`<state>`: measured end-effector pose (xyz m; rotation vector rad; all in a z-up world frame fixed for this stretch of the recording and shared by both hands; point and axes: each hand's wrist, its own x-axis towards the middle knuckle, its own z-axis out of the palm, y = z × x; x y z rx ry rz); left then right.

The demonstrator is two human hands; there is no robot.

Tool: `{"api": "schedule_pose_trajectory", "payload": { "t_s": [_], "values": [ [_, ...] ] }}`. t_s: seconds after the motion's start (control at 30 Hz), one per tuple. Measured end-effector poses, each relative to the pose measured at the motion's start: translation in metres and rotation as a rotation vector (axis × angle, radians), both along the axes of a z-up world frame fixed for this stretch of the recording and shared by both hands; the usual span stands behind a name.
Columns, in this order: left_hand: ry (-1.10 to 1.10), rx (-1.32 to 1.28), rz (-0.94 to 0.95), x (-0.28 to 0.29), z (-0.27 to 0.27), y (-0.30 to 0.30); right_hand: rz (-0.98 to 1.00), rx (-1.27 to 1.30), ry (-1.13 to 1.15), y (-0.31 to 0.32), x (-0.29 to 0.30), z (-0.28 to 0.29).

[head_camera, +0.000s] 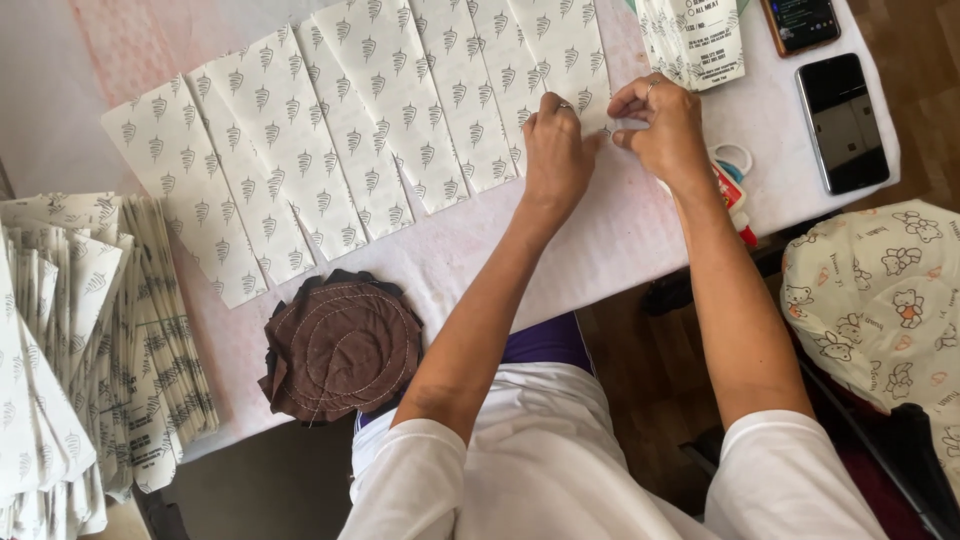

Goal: The person organizes printed paper sleeves on a table, applies glue from a bottle to the edges, and presses the edges together by hand.

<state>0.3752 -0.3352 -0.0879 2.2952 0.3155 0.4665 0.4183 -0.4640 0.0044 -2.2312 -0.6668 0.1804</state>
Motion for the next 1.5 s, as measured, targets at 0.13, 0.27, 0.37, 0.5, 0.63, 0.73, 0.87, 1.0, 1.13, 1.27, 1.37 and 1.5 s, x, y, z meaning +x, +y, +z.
{"api": "schedule_pose_trajectory", "payload": {
  "t_s": [0.13, 0.27, 0.37, 0.5, 0.63, 0.73, 0.87, 1.0, 1.13, 1.27, 1.37, 1.5],
  "values": [
    [0.012, 0.037, 0.01, 0.0, -0.004, 0.0, -0.017, 0.04, 0.048, -0.001, -0.001, 0.0],
    [-0.12, -0.133, -0.051, -0.008, 0.002, 0.008, -0.017, 0.042, 0.055, 0.002, -0.004, 0.007],
    [-0.176, -0.302, -0.115, -0.035, 0.025, 0.015, 0.03, 0.008, -0.015, 0.001, -0.011, 0.01],
    [-0.3, -0.113, -0.124, -0.077, 0.037, 0.041, 0.255, 0.063, -0.465, 0.003, -0.02, 0.001],
    [-0.259, 0.13, -0.171, -0.091, 0.03, 0.065, 0.478, 0.143, -0.438, 0.022, -0.034, 0.004],
    [-0.097, 0.283, -0.188, -0.098, 0.042, 0.074, 0.449, 0.157, -0.325, 0.027, -0.036, -0.002],
    [-0.149, 0.292, -0.218, -0.096, 0.039, 0.074, 0.462, 0.137, -0.323, 0.026, -0.036, -0.004],
    [-0.218, 0.311, -0.242, -0.093, 0.018, 0.074, 0.443, 0.126, -0.35, 0.023, -0.038, -0.006],
    [-0.217, 0.271, -0.256, -0.093, 0.01, 0.076, 0.451, 0.124, -0.368, 0.025, -0.041, -0.001],
    [-0.246, 0.319, -0.26, -0.097, 0.026, 0.079, 0.45, 0.124, -0.385, 0.025, -0.041, -0.007],
    [-0.261, 0.316, -0.263, -0.096, 0.026, 0.08, 0.452, 0.117, -0.417, 0.026, -0.043, -0.005],
    [-0.309, 0.385, -0.261, -0.102, 0.036, 0.08, 0.43, 0.105, -0.468, 0.023, -0.043, -0.019]
  ]
}}
